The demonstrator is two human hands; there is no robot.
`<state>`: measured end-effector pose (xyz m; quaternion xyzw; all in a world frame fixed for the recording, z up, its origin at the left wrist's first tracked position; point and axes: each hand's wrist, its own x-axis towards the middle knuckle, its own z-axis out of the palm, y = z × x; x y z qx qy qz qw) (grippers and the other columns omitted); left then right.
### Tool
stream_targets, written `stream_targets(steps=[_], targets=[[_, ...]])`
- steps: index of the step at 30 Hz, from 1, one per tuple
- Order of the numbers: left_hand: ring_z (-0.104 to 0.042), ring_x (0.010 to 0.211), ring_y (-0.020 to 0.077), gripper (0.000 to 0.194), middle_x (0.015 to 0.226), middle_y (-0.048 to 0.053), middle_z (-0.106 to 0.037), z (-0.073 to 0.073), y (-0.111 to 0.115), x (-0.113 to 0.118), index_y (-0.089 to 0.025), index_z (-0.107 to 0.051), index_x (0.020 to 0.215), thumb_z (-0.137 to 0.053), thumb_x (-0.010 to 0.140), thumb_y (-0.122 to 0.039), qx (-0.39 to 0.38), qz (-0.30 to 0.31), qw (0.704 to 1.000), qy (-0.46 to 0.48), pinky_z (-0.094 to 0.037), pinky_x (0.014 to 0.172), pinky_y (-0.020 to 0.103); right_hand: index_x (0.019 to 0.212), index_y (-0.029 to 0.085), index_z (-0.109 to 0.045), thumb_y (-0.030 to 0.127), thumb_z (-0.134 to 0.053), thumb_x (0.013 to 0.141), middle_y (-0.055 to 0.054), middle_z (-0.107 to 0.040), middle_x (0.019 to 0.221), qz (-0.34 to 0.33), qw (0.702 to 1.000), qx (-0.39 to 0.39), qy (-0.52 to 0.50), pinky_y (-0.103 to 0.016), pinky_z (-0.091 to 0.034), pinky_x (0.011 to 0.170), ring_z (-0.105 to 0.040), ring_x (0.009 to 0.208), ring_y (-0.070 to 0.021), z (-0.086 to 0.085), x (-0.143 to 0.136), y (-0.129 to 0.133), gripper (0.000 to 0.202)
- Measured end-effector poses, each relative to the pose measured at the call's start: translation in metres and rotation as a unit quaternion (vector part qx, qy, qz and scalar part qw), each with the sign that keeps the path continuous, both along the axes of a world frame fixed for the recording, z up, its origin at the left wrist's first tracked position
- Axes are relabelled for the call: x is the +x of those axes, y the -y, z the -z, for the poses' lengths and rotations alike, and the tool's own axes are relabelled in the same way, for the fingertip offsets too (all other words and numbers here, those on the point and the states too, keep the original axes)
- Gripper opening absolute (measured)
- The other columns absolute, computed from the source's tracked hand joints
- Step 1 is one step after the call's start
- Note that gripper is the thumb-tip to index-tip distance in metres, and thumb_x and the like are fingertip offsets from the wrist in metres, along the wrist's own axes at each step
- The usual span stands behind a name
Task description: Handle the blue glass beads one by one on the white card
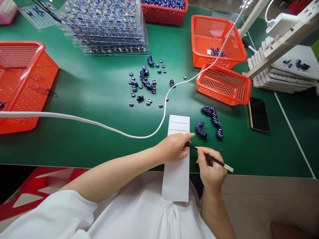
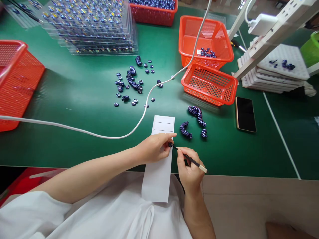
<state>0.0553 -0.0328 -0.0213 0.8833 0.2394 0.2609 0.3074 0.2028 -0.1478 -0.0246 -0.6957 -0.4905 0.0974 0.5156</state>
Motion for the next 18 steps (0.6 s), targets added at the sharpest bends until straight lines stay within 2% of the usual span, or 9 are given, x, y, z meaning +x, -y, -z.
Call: stream_targets(steps=[5, 10, 15, 18], targets=[[-0.070, 0.080, 0.0182, 0.048, 0.097, 0.008, -0.072, 0.001, 0.000, 0.001, -0.012, -0.048, 0.129, -0.049, 0.081, -0.008, 0.009, -0.004, 1.000, -0.001, -0.060, 0.073, 0.033, 0.091, 0.020, -0.071, 0.021, -0.072, 0.085, -0.003, -0.074, 0.089, 0.011, 1.000, 0.000, -0.004, -0.024, -0.057, 0.059, -0.069, 0.068, -0.0133, 0.000, -0.001, -0.001, 0.006], [-0.070, 0.080, 0.0180, 0.050, 0.097, 0.006, -0.073, 0.002, 0.000, 0.001, -0.015, -0.049, 0.129, -0.051, 0.080, -0.009, 0.003, -0.006, 1.000, -0.013, -0.059, 0.074, 0.032, 0.088, 0.020, -0.072, 0.023, -0.072, 0.085, -0.004, -0.073, 0.087, 0.020, 1.000, -0.005, -0.011, -0.024, -0.055, 0.055, -0.067, 0.065, -0.0130, -0.002, -0.001, -0.002, 0.005], [-0.070, 0.079, 0.0174, 0.046, 0.097, 0.006, -0.074, -0.002, 0.000, 0.002, -0.014, -0.056, 0.124, -0.053, 0.078, -0.009, -0.011, -0.010, 1.000, -0.009, -0.059, 0.076, 0.030, 0.084, 0.018, -0.072, 0.026, -0.072, 0.084, -0.004, -0.072, 0.083, 0.038, 0.994, 0.012, -0.099, -0.024, -0.052, 0.050, -0.063, 0.056, -0.0115, -0.005, -0.001, -0.001, 0.008], [-0.070, 0.080, 0.0166, 0.037, 0.092, 0.005, -0.075, -0.010, -0.010, -0.003, -0.016, -0.064, 0.114, -0.055, 0.079, -0.009, -0.017, -0.029, 0.999, -0.002, -0.059, 0.077, 0.028, 0.085, 0.017, -0.070, 0.026, -0.075, 0.082, -0.004, -0.071, 0.084, 0.060, 0.985, 0.039, -0.159, -0.024, -0.053, 0.050, -0.061, 0.052, -0.0101, -0.004, 0.000, 0.001, 0.011]])
